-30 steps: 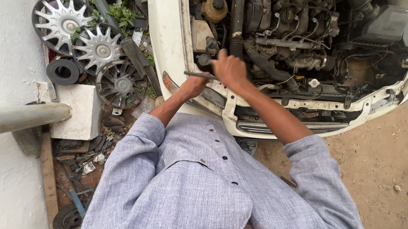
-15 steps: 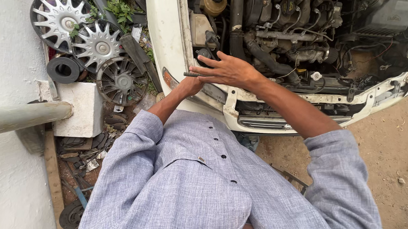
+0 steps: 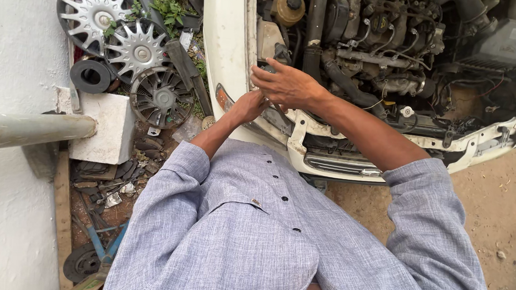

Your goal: The person uses a tool to unscrew and pry at the mounting points of a white car's front headlight assembly inside the engine bay.

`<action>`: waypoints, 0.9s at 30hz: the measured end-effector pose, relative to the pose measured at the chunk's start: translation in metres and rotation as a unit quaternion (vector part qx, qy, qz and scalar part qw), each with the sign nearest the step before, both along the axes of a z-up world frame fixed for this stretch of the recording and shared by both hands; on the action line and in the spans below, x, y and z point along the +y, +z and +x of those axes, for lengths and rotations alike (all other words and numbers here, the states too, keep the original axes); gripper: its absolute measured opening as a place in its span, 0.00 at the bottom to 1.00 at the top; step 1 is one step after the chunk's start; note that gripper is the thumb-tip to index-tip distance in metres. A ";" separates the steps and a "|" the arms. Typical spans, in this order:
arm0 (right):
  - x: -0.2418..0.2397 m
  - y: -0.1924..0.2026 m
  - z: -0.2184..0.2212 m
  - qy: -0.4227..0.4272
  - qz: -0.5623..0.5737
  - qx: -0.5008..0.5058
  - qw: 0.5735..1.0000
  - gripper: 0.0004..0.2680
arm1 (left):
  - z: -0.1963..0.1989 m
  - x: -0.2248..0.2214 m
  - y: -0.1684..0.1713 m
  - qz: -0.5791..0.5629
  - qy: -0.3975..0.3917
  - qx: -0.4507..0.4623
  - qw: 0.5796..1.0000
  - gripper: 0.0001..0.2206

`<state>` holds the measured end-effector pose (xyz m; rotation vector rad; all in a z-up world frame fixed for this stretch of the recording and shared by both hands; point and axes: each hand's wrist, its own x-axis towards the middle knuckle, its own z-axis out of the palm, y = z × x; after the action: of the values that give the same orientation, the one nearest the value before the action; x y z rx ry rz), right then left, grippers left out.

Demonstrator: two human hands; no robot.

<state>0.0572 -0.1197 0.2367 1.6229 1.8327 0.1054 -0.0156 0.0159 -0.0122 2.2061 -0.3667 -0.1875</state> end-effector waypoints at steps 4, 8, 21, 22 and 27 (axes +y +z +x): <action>-0.005 -0.013 0.007 0.000 0.075 0.000 0.997 0.34 | -0.006 0.006 0.015 -0.007 0.009 -0.023 1.000 0.16; -0.014 -0.034 0.009 -0.054 0.147 0.019 0.988 0.34 | -0.011 0.010 0.040 -0.011 0.014 0.018 1.000 0.20; -0.025 -0.078 0.005 -0.641 0.226 0.347 0.646 0.27 | -0.014 -0.007 0.051 -0.065 0.037 -0.089 0.993 0.24; -0.026 -0.078 0.006 -0.646 0.213 0.361 0.637 0.27 | -0.011 -0.011 0.050 -0.057 0.046 -0.080 0.994 0.21; -0.030 -0.061 -0.010 -0.497 0.311 0.346 0.733 0.12 | -0.004 -0.019 0.019 -0.070 0.067 -0.039 0.995 0.09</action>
<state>0.0477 -0.1496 0.1762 3.2677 1.0985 -0.4793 -0.0192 -0.0029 0.0069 2.0952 -0.2647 -0.0020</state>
